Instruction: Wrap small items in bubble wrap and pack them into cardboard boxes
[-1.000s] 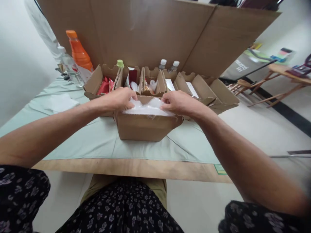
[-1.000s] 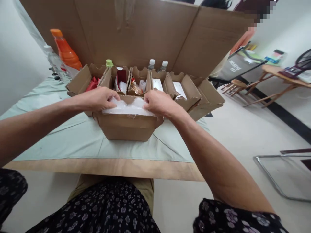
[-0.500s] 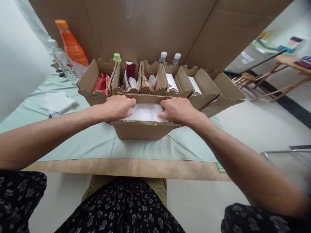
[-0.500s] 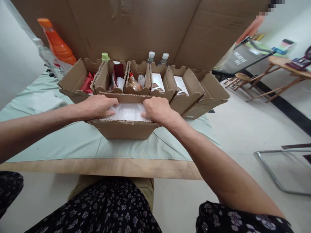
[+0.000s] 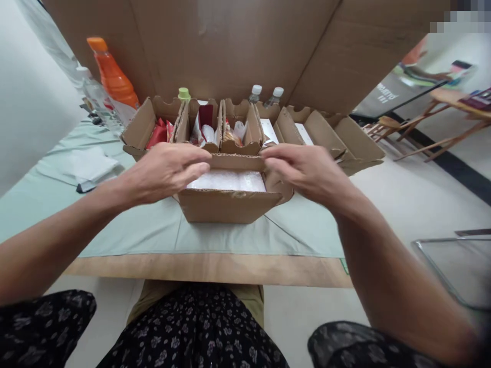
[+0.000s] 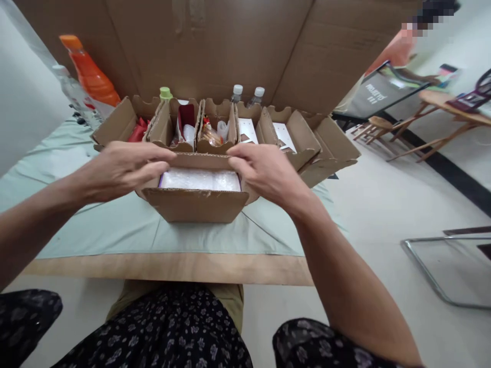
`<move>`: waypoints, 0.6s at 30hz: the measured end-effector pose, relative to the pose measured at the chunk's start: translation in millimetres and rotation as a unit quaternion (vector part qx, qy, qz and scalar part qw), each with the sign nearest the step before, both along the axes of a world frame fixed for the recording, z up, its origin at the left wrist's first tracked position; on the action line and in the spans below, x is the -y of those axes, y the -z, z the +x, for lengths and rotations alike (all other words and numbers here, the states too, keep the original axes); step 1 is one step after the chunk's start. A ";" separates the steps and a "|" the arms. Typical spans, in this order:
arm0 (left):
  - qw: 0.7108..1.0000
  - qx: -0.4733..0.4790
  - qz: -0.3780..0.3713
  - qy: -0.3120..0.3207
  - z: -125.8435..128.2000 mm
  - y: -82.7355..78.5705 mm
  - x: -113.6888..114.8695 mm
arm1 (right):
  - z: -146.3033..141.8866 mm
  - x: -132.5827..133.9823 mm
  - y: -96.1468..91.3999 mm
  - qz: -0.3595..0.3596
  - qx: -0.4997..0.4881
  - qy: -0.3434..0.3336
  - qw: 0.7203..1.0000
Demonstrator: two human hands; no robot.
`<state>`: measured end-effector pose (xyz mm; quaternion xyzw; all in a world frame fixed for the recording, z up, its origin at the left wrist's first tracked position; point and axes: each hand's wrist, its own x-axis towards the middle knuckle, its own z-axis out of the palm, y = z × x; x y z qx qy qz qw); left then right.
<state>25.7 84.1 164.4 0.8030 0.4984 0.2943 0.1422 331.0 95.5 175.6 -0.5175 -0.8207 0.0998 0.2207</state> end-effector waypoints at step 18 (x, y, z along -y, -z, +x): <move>0.954 0.250 -0.040 -0.158 -17.3 123.3 112.0 | -33.2 100.5 120.4 0.025 -0.247 0.051 0.967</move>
